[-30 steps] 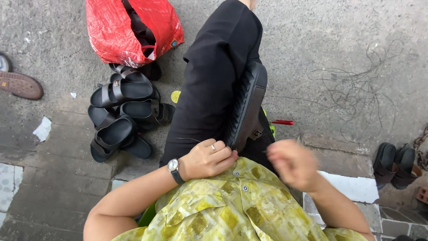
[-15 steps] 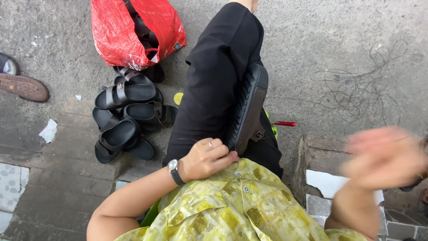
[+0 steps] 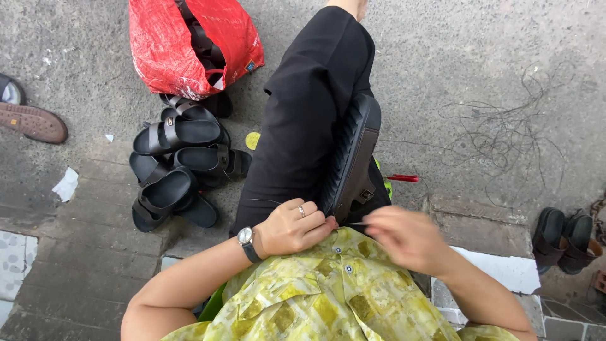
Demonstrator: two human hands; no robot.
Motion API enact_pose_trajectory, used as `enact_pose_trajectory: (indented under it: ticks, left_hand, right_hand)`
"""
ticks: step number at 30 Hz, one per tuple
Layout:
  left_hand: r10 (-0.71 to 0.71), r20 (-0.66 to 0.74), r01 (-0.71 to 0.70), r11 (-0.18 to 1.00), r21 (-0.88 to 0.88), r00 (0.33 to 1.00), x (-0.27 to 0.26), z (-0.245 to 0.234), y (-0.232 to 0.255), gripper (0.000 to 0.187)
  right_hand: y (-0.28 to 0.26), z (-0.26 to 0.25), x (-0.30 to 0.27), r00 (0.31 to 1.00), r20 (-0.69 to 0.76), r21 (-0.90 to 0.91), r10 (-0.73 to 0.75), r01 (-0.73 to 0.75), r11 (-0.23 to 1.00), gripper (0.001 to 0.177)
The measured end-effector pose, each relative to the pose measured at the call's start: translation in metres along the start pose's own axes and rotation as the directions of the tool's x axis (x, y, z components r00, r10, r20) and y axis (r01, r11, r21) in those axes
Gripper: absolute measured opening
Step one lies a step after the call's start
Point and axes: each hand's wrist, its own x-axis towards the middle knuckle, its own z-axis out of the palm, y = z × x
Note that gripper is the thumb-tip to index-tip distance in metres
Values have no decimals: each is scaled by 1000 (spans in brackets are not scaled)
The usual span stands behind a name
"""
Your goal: A person is hand-stitching the sole of a black sandal using a needle and thread while sitting on the ground.
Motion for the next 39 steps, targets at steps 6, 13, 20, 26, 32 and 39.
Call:
enact_pose_trajectory:
  ticks: [6, 13, 20, 26, 32, 39]
  left_hand:
    - [-345, 448, 272, 937, 220, 825, 0, -16, 3, 52]
    - [-476, 561, 527, 846, 82, 677, 7, -15, 0, 33]
    - [-544, 520, 737, 328, -591, 659, 36, -14, -23, 25]
    - [-536, 507, 667, 150, -730, 675, 59, -11, -30, 29]
    - [-530, 500, 637, 101, -764, 685, 54, -5, -33, 31]
    - [-553, 442, 615, 171, -770, 706, 64, -3, -40, 37]
  right_hand:
    - [10, -157, -31, 911, -388, -787, 142, -408, 463, 24]
    - [-8, -5, 14, 997, 33, -527, -66, 73, 847, 47]
    - [-14, 11, 11, 970, 2, -105, 244, -243, 964, 13]
    - [-8, 5, 12, 904, 130, 141, 408, -424, 895, 31]
    - [-23, 4, 35, 953, 46, -1, 298, -298, 954, 14]
    - [-15, -6, 11, 905, 112, 133, 411, -423, 896, 26]
